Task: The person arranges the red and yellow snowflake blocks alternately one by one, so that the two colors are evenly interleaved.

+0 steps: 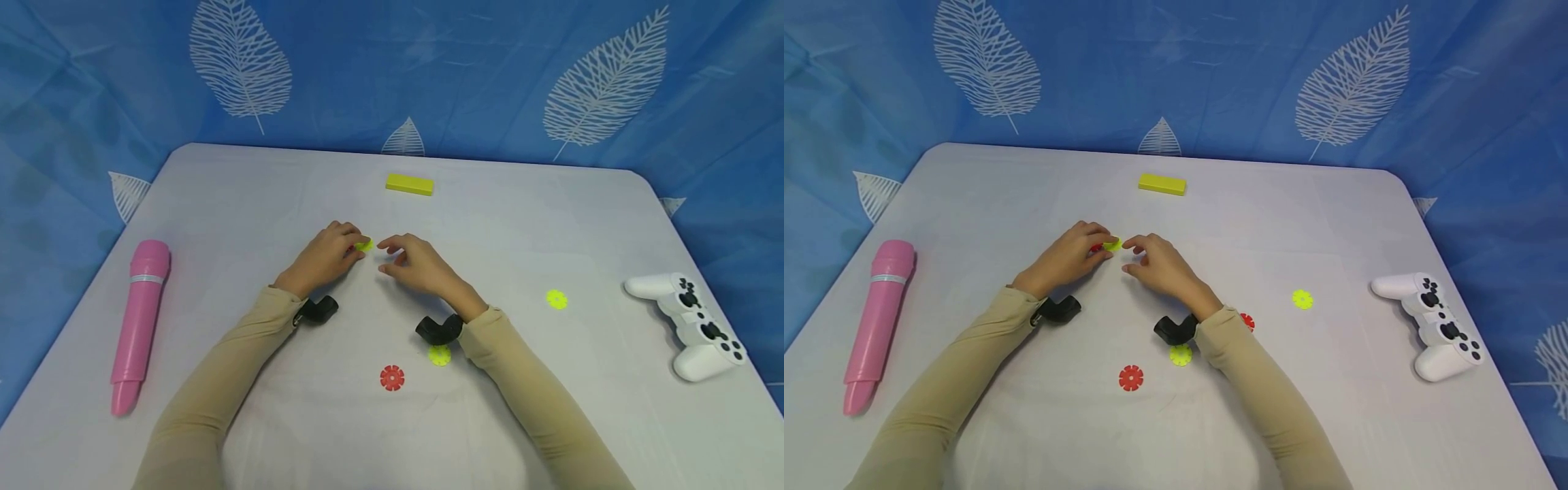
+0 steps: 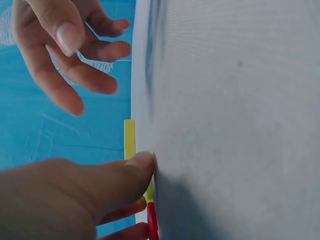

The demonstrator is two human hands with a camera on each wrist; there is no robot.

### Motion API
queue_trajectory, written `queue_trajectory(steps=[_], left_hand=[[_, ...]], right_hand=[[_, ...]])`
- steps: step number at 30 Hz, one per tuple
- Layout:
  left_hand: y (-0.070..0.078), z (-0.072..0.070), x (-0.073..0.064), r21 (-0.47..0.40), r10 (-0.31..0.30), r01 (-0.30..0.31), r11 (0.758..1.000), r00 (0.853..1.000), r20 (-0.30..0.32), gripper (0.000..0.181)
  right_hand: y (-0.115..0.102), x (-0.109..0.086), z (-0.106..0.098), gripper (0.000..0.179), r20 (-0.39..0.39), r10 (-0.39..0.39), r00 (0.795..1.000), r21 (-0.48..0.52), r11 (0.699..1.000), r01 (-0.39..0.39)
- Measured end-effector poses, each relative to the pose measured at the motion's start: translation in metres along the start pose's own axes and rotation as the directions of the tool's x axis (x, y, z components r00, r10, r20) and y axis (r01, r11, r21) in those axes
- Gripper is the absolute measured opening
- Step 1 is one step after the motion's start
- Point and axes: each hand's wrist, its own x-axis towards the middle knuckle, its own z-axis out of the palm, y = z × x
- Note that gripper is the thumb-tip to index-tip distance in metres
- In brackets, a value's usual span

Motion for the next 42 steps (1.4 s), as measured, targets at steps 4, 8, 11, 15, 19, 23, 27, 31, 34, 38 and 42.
queue_trajectory(steps=[4,8,11,15,19,23,27,31,34,38,42], left_hand=[[0.0,0.0,0.0,0.023,0.009,-0.008,1.0,1.0,-0.013,0.027],[-0.001,0.001,0.001,0.066,0.022,-0.02,0.998,0.999,-0.031,0.026],[-0.001,0.001,0.001,0.084,0.025,-0.023,0.996,0.999,-0.029,0.025],[0.0,0.001,0.001,0.097,0.026,-0.024,0.995,1.0,-0.016,0.025],[0.002,-0.001,0.0,0.115,0.03,-0.03,0.993,1.0,-0.003,0.025],[0.004,-0.001,0.0,0.131,0.044,-0.043,0.99,0.999,-0.007,0.024],[0.004,-0.001,-0.001,0.134,0.065,-0.062,0.989,0.998,-0.025,0.023],[0.004,-0.001,-0.001,0.132,0.072,-0.067,0.989,0.997,-0.034,0.022],[0.003,-0.001,-0.001,0.131,0.071,-0.065,0.989,0.997,-0.038,0.022],[0.004,0.0,-0.001,0.133,0.071,-0.065,0.989,0.997,-0.042,0.022],[0.004,0.0,0.0,0.138,0.065,-0.06,0.989,0.997,-0.029,0.023]], right_hand=[[-0.001,-0.008,-0.003,0.039,-0.018,-0.029,0.999,0.001,1.0,0.029],[0.0,-0.018,-0.005,0.04,-0.039,-0.061,0.997,0.005,0.998,0.061],[0.002,-0.027,-0.006,0.039,-0.043,-0.092,0.995,0.001,0.996,0.092],[0.004,-0.04,-0.002,0.039,-0.026,-0.158,0.987,-0.003,0.987,0.158],[0.006,-0.053,0.004,0.038,0.017,-0.209,0.978,0.005,0.978,0.209],[0.005,-0.069,0.01,0.036,0.071,-0.245,0.967,-0.001,0.969,0.245],[0.002,-0.084,0.018,0.036,0.127,-0.28,0.951,-0.011,0.959,0.284],[0.002,-0.099,0.027,0.036,0.169,-0.273,0.947,-0.06,0.956,0.286],[0.001,-0.108,0.033,0.036,0.175,-0.271,0.946,-0.102,0.951,0.292],[0.001,-0.117,0.04,0.037,0.144,-0.313,0.939,-0.173,0.926,0.336],[-0.001,-0.123,0.046,0.043,0.128,-0.322,0.938,-0.253,0.904,0.344]])
